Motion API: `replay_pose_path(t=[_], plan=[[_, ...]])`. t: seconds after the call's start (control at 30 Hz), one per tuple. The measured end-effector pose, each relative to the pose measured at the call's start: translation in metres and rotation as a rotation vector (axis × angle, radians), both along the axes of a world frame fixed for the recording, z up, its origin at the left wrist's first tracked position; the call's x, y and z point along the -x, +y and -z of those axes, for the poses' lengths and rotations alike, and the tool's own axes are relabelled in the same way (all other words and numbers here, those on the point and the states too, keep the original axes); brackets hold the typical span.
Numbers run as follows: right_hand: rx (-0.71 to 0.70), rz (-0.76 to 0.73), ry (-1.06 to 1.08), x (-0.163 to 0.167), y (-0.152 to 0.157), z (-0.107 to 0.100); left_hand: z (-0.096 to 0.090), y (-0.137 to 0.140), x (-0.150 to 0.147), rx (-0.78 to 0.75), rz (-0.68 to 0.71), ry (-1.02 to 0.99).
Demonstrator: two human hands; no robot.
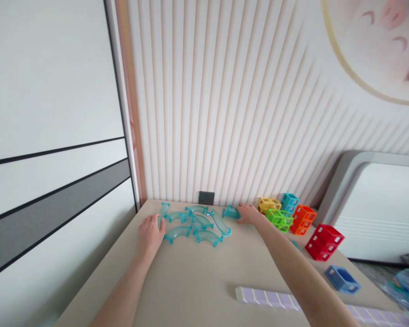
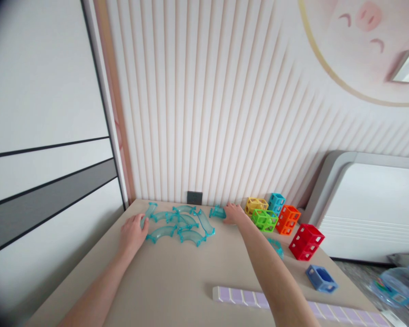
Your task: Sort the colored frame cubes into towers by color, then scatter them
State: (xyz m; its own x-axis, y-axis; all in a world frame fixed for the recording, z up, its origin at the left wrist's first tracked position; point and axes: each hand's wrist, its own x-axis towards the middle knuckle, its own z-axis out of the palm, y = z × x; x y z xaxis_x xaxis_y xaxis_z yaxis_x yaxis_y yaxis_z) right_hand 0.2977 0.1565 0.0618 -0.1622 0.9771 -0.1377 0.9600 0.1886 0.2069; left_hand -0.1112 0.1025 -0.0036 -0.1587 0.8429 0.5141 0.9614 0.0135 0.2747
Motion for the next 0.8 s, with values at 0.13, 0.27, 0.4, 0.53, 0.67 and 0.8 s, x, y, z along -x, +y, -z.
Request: replay_pose_path(t=[0.13, 0.27, 0.4, 0.53, 0.67, 0.8], plan=[[0.027, 0.013, 0.091, 0.001, -0.003, 0.005, 0.001, 0.000, 0.000, 0.001, 0.006, -0.002], [0.042, 0.037, 0.174, 0.001, -0.002, 0.009, 0.000, 0.000, 0.000, -0.002, 0.011, -0.005], [0.064, 0.064, 0.232, 0.001, -0.003, 0.011, 0.000, 0.000, -0.001, -0.003, 0.012, -0.007], [0.075, 0.100, 0.260, 0.003, -0.008, 0.011, 0.001, 0.000, -0.001, -0.004, 0.012, -0.008], [0.094, 0.113, 0.281, 0.005, -0.014, 0.009, 0.002, 0.000, -0.001, -0.006, 0.015, -0.006], [0.086, 0.095, 0.302, 0.012, -0.021, 0.004, 0.003, 0.000, 0.000, -0.011, 0.016, -0.003]])
